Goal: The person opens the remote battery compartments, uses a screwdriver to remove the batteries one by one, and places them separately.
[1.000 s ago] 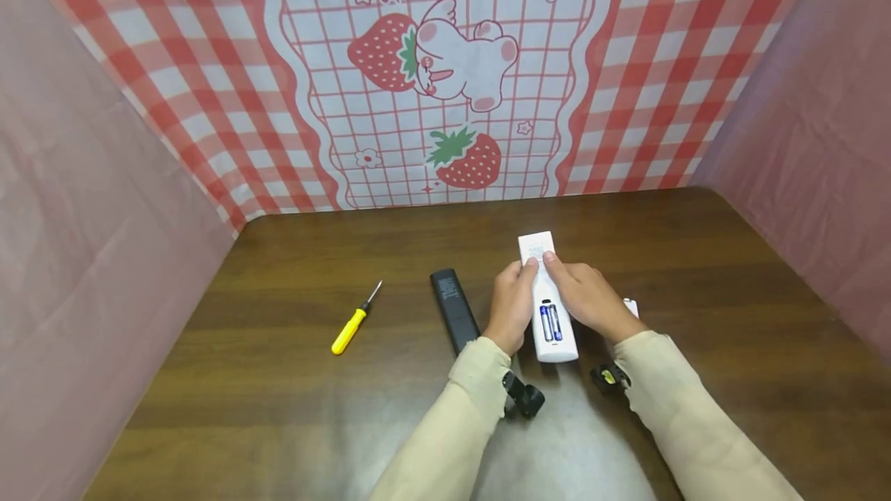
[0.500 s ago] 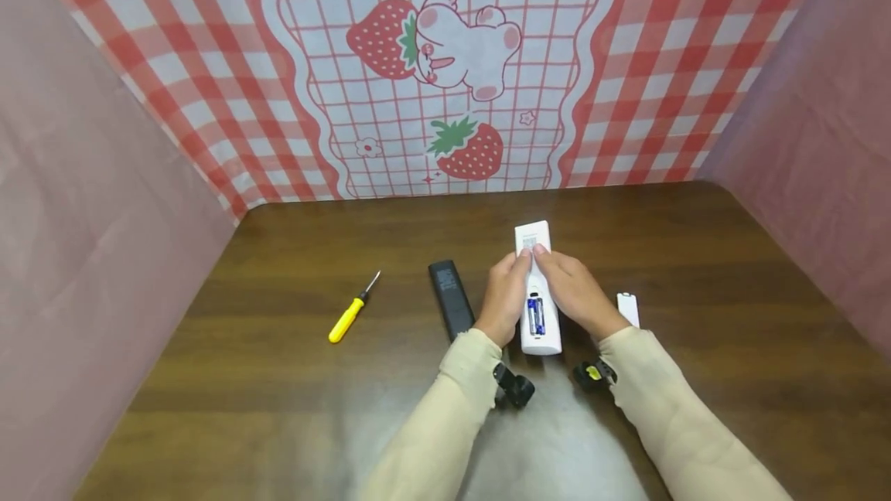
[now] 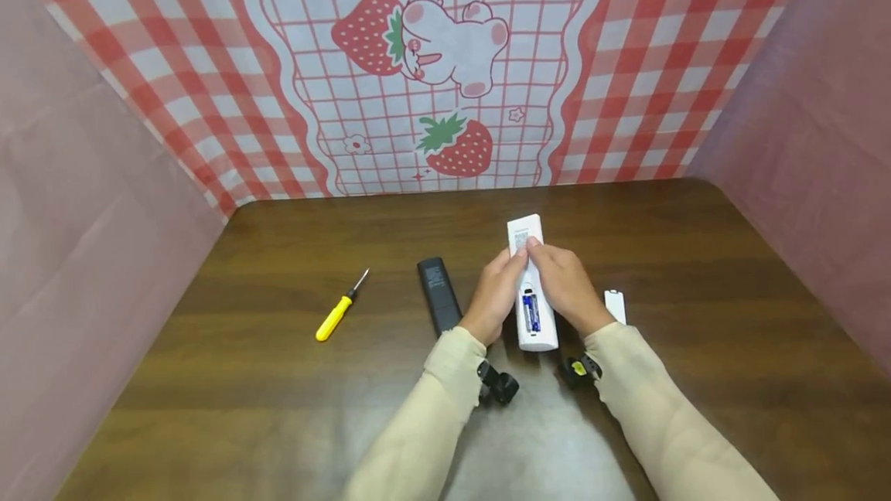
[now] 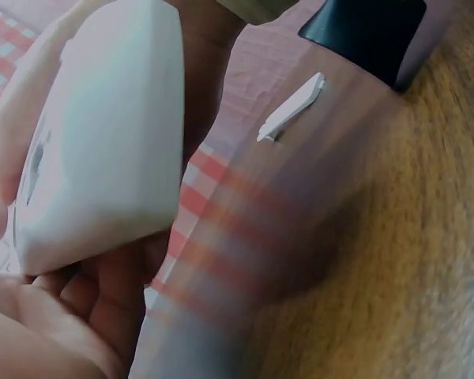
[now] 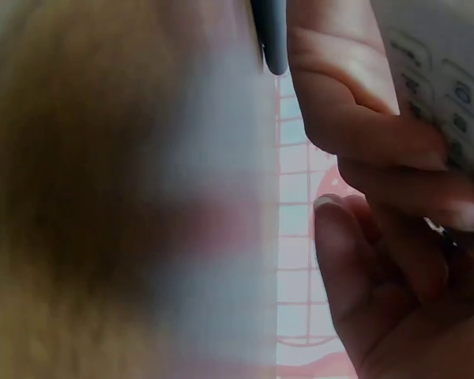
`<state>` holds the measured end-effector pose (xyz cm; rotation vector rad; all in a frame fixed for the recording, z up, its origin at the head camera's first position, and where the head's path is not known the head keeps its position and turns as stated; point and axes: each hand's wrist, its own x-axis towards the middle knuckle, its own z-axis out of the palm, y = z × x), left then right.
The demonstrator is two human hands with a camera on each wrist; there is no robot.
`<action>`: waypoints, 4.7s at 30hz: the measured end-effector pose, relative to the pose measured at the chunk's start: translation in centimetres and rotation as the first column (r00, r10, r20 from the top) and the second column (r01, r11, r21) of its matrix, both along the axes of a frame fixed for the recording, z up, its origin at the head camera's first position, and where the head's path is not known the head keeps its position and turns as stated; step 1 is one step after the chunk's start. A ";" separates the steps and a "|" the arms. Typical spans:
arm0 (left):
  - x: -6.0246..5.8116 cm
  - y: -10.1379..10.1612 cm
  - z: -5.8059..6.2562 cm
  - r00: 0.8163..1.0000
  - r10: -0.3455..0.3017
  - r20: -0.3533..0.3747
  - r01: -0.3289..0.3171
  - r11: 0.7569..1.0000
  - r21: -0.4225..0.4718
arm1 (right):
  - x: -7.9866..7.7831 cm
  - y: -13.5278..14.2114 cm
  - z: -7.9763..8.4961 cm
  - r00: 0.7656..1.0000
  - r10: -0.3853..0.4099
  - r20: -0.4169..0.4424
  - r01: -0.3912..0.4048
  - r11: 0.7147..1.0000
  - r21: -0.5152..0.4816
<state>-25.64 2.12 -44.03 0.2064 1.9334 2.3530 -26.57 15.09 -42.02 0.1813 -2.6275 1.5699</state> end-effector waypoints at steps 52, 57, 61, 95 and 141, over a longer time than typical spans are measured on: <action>2.1 -6.6 1.7 0.964 -0.171 -0.205 0.042 0.856 -0.516 | -0.5 0.7 -0.2 0.966 -0.054 0.252 0.160 0.891 -0.425; 2.5 -7.7 1.8 0.933 -0.279 -0.227 0.123 0.841 -0.527 | -0.5 0.9 -0.5 0.963 -0.028 0.267 0.146 0.890 -0.432; 2.7 -8.7 1.5 0.902 -0.320 -0.290 0.117 0.827 -0.549 | -0.5 0.6 -0.6 0.965 -0.009 0.261 0.121 0.901 -0.417; 4.2 -19.7 1.5 0.772 -0.387 -0.503 -0.442 0.242 -0.864 | 0.0 0.7 -0.9 0.965 0.047 0.258 0.049 0.934 -0.354; 3.8 -26.8 1.1 0.877 -0.041 -0.479 -0.480 -0.074 -0.874 | -0.4 0.5 -1.0 0.963 0.102 0.251 -0.008 0.936 -0.351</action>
